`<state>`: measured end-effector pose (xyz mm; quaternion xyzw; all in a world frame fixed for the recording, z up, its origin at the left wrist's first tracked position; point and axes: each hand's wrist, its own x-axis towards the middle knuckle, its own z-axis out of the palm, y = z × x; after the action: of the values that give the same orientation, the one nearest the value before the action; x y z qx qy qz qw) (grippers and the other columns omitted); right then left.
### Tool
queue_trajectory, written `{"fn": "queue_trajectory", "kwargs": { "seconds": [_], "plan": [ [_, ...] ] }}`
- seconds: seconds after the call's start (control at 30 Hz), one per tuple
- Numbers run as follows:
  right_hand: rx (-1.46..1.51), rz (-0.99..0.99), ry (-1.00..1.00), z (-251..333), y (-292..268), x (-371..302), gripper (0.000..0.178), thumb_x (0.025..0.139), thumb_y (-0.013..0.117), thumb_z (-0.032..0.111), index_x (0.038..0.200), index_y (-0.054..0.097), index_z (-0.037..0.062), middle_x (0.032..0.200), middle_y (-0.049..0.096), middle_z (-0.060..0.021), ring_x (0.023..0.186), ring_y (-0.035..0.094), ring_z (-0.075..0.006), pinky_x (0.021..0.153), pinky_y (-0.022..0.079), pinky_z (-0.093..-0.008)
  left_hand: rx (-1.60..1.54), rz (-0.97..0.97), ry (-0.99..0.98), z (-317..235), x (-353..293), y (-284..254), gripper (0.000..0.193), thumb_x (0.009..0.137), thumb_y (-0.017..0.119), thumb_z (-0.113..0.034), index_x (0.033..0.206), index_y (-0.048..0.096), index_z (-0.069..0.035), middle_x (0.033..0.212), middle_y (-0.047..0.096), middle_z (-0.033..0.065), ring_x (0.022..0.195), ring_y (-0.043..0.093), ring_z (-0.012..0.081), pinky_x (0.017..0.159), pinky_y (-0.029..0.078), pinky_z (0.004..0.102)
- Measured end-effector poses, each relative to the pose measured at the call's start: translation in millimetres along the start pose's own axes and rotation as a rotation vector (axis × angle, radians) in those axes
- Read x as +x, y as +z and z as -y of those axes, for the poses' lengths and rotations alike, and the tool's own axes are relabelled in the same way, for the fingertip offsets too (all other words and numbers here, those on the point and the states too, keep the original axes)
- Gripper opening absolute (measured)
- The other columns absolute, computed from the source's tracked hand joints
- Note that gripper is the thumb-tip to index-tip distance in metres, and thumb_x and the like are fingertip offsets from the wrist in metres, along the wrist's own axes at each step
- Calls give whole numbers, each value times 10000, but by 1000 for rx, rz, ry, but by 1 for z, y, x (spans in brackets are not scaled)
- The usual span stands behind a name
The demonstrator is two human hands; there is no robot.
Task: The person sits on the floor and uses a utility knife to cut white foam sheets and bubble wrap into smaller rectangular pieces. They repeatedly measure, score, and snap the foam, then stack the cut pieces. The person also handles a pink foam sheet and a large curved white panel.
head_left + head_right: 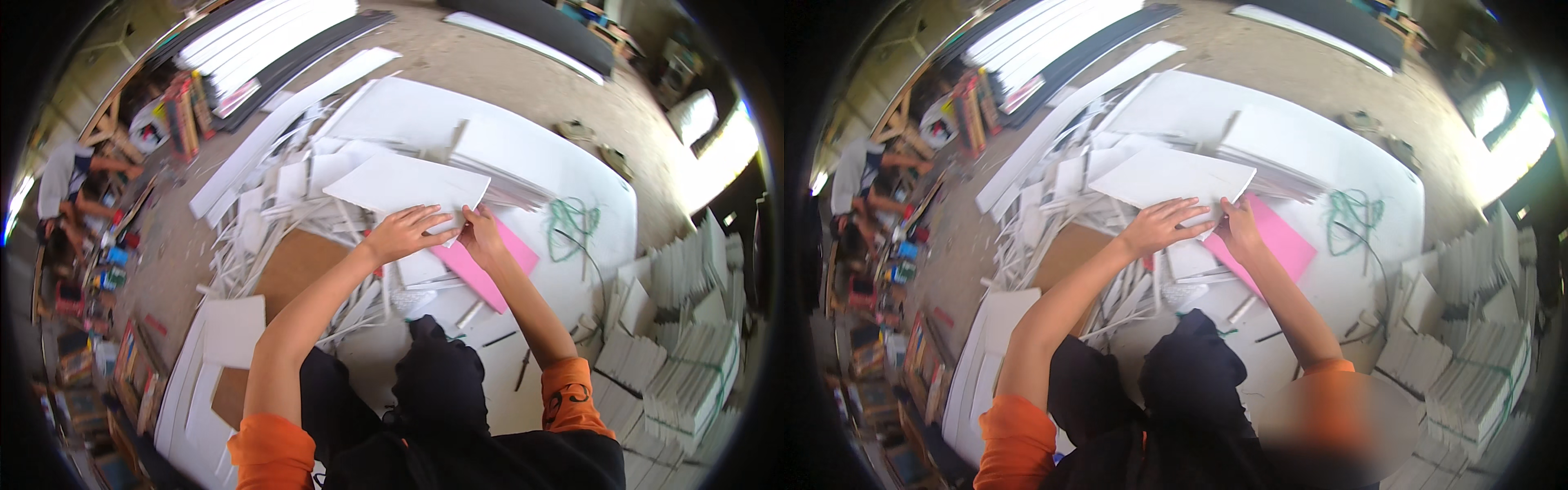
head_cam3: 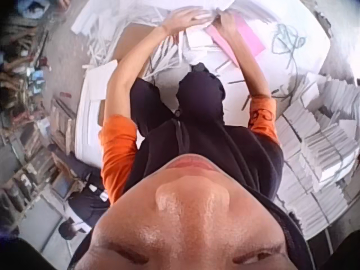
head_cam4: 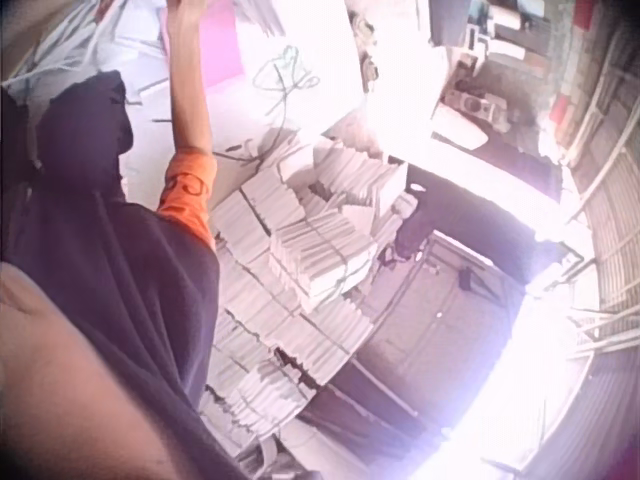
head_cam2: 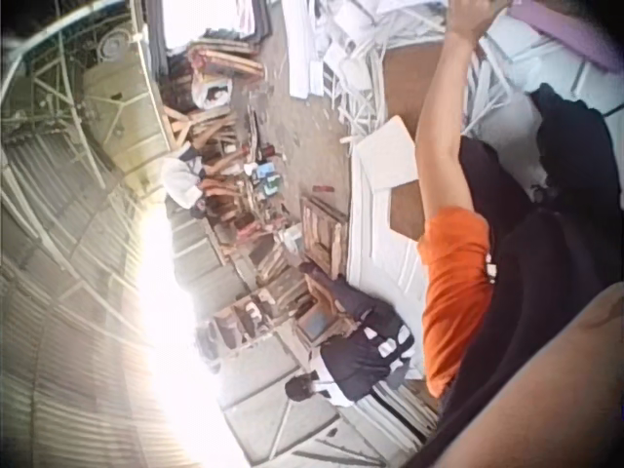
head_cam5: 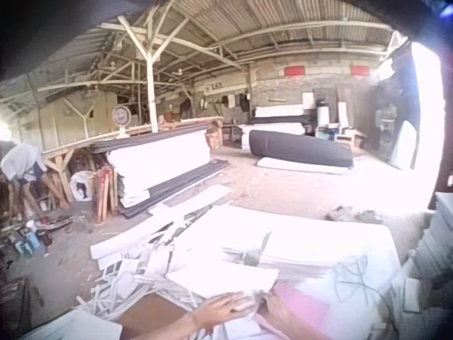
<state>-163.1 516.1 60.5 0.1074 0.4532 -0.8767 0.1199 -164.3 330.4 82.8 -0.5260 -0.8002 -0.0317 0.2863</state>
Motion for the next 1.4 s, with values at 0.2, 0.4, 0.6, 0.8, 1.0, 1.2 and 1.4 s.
{"fn": "queue_trajectory", "kwargs": {
  "seconds": [0.2, 0.4, 0.6, 0.8, 1.0, 1.2, 1.4],
  "plan": [
    [-129, -157, -271, 85, -67, -39, 439, 837, 456, 124, 1230, 261, 110, 1016, 485, -50, 868, 510, -157, 711, 437, -333, -98, -81, -275, 2, 56, 49, 512, 708, 537, -70, 1197, 407, -150, 1206, 408, 41, 1156, 362, 201, 982, 281, 380],
    [-230, -183, -425, 155, -123, -3, 545, 849, 457, 185, 1309, 170, 124, 1166, 419, -108, 1018, 454, -211, 812, 400, -365, 76, -66, -389, 46, 99, 77, 544, 709, 559, -57, 1214, 379, -148, 1196, 396, 55, 1165, 332, 222, 987, 229, 442],
    [-723, -733, -295, 178, -216, 75, 586, 833, 462, 340, 1288, 220, 61, 1244, 348, -193, 1093, 407, -306, 879, 357, -395, 31, 118, -435, 59, 127, 76, 514, 741, 571, -119, 1216, 379, -163, 1200, 390, 60, 1182, 310, 230, 977, 186, 520],
    [-1291, -857, -469, 137, -169, 78, 488, 805, 499, 257, 1210, 337, 39, 1182, 360, -256, 1031, 410, -420, 882, 340, -417, 24, 258, -439, 57, 45, 34, 531, 713, 614, -174, 1195, 393, -163, 1207, 395, 56, 1199, 289, 228, 981, 191, 514],
    [-1695, -61, -845, 55, -52, 46, 293, 785, 501, 134, 1066, 464, 62, 1015, 499, -189, 928, 484, -341, 799, 391, -388, 23, 596, -480, 39, -127, -68, 445, 693, 629, -209, 1104, 468, -150, 1190, 416, 56, 1180, 316, 225, 967, 240, 488],
    [-1490, 646, -68, -49, 61, 76, 238, 827, 450, 162, 1014, 490, 21, 816, 595, -118, 615, 589, -203, 574, 450, -307, -129, 530, -1316, 0, -321, -185, 368, 716, 604, -214, 1050, 516, -88, 1101, 494, 106, 1048, 448, 272, 901, 342, 392],
    [-1881, 1072, -396, -168, 207, 93, 251, 810, 456, 187, 962, 514, -3, 703, 597, -114, 594, 585, -181, 585, 466, -303, -143, -89, -1947, -117, -519, -192, 481, 740, 600, -286, 1120, 442, -37, 1051, 488, 246, 974, 487, 340, 832, 390, 399]
  ]
}}
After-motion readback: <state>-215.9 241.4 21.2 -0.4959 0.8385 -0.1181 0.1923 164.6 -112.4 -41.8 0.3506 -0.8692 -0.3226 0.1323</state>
